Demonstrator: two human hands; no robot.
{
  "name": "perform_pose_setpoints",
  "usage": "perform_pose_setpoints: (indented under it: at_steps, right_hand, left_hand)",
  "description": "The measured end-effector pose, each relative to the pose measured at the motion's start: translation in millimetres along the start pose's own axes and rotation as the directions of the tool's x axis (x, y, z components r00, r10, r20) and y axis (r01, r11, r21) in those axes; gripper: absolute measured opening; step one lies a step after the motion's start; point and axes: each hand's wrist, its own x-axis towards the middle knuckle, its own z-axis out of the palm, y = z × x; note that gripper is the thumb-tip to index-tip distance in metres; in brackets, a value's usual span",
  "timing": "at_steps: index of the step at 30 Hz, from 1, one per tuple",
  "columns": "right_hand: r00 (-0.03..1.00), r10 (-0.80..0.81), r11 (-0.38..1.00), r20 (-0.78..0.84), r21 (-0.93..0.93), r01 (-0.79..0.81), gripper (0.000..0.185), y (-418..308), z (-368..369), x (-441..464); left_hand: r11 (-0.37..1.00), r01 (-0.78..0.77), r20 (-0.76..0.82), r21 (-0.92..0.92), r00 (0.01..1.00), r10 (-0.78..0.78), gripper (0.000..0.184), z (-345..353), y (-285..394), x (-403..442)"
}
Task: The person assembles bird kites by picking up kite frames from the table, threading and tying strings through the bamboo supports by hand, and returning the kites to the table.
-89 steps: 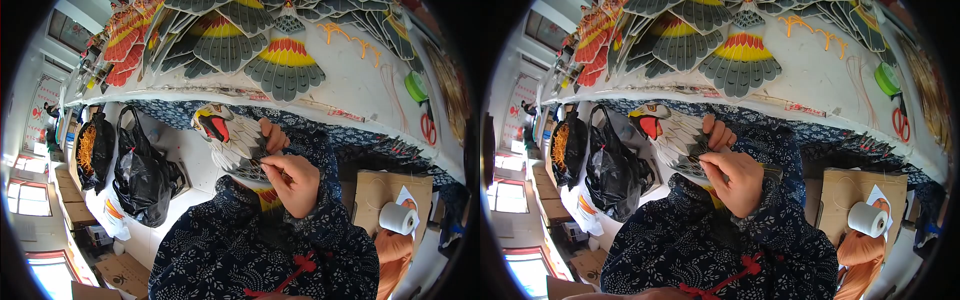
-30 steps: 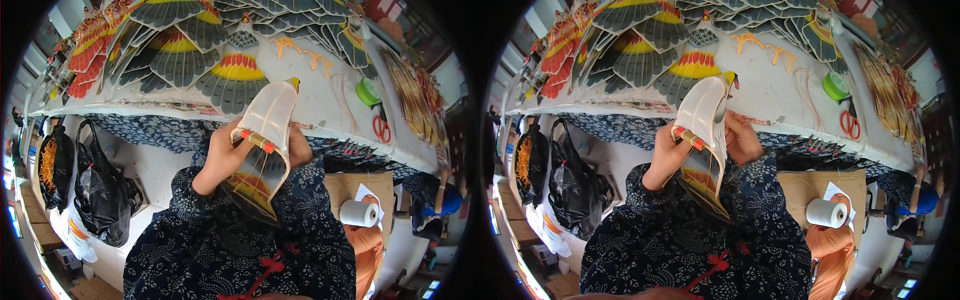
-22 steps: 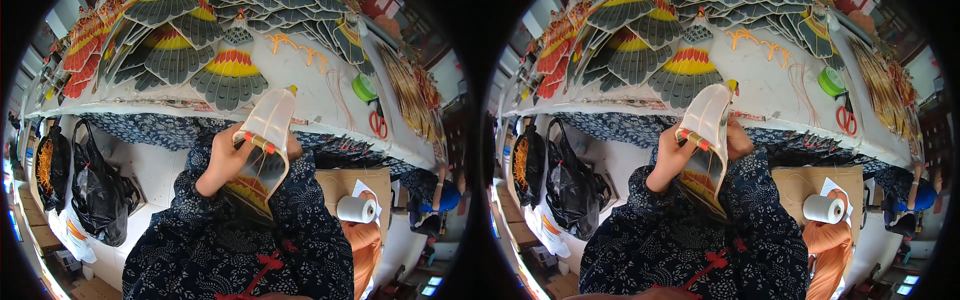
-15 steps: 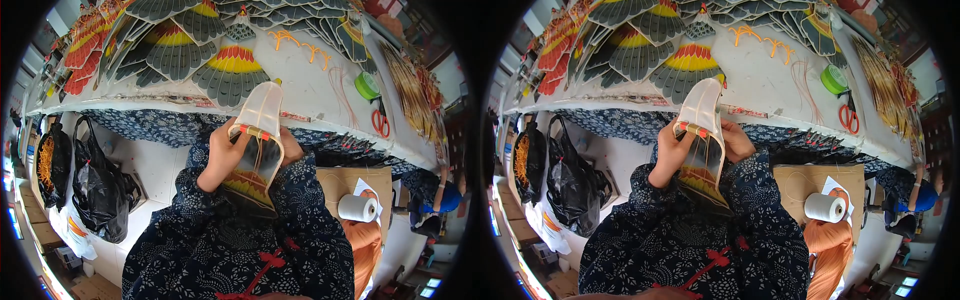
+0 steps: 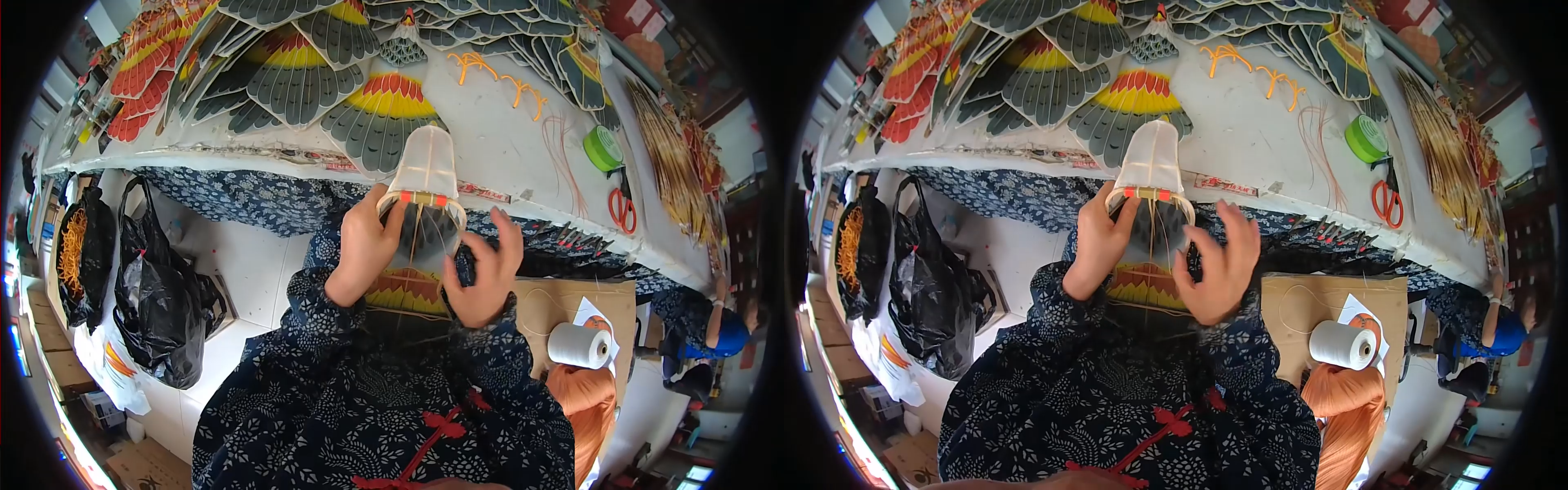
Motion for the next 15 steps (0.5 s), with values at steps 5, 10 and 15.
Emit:
perform_pose_setpoints:
  at_steps: [5,10,15]
  right_hand:
    - [0.995,-0.087,0.963,0.047,-0.252,0.096,0.038,-3,12,6]
    - [0.998,-0.062,0.978,-0.022,-0.201,0.056,0.026,0,25,9]
    - [0.999,-0.019,0.975,-0.035,-0.222,0.011,0.025,-4,27,8]
  left_hand:
    - [0.998,-0.038,0.003,0.046,0.999,0.038,0.012,7,13,-5]
    - [0.998,-0.033,0.015,0.046,0.999,0.033,0.011,7,12,-6]
    - [0.998,-0.046,0.029,0.050,0.999,0.045,0.011,11,12,-7]
